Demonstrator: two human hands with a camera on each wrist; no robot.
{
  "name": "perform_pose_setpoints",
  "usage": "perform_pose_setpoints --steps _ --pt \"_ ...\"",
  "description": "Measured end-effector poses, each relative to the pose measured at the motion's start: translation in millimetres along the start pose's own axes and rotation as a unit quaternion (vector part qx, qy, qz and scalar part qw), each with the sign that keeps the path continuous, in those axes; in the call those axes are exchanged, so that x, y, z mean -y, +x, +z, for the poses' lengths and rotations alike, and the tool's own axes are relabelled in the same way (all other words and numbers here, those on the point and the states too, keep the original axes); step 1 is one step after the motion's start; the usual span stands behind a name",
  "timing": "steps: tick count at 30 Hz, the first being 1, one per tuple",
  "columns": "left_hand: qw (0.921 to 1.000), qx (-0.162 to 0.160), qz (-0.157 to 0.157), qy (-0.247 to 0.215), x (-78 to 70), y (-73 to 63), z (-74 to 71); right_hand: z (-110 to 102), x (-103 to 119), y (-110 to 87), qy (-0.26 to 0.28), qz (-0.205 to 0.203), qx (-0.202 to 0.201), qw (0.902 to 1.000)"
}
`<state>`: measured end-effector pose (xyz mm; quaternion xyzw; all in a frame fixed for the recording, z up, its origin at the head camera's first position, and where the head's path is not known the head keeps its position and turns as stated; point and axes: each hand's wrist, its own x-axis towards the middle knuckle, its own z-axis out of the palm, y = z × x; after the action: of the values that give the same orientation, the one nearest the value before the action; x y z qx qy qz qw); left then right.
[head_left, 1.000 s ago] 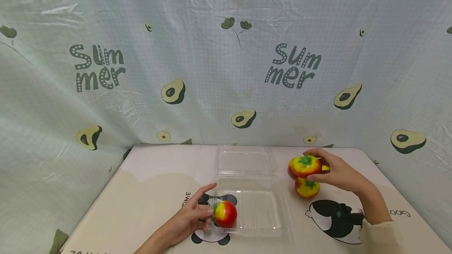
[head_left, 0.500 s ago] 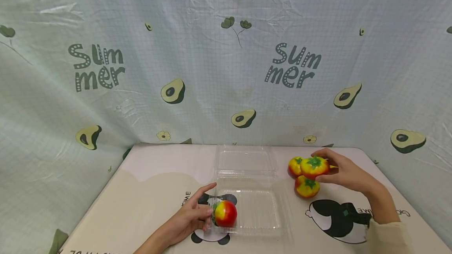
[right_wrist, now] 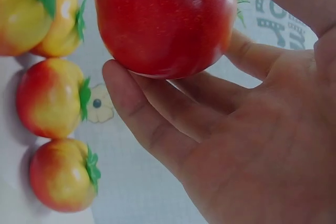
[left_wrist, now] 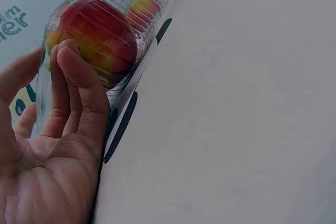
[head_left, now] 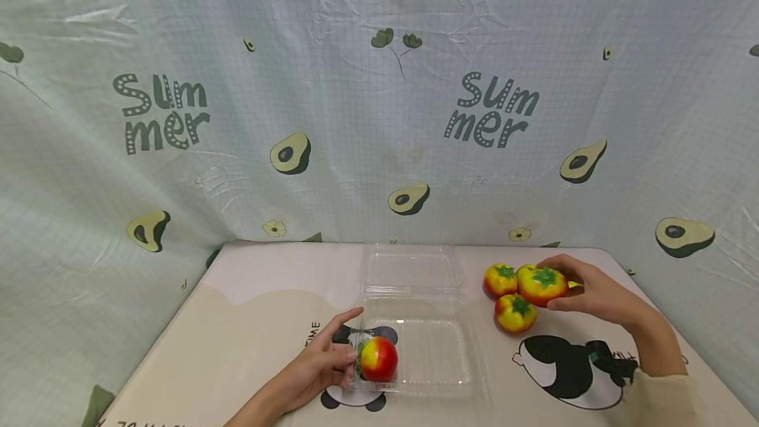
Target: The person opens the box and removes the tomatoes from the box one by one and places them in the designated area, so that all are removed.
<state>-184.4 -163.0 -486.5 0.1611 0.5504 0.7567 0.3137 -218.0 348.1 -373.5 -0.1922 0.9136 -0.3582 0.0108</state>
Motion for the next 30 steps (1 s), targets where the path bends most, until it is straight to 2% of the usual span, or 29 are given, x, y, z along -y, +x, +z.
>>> perform_pose_setpoints --steps 7,19,30 --pt "1.0 0.003 0.002 -0.002 0.0 0.0 -0.3 -3 -9 -3.2 -0.007 0.02 0.005 0.9998" --pt "1.0 0.0 0.001 -0.005 -0.6 1.2 0.0 -5 -27 -7.7 -0.026 0.024 0.0 0.9994" --pt "1.0 0.001 0.001 -0.004 0.2 1.2 -0.5 -7 -33 -12.1 -0.024 0.038 0.02 0.9988"
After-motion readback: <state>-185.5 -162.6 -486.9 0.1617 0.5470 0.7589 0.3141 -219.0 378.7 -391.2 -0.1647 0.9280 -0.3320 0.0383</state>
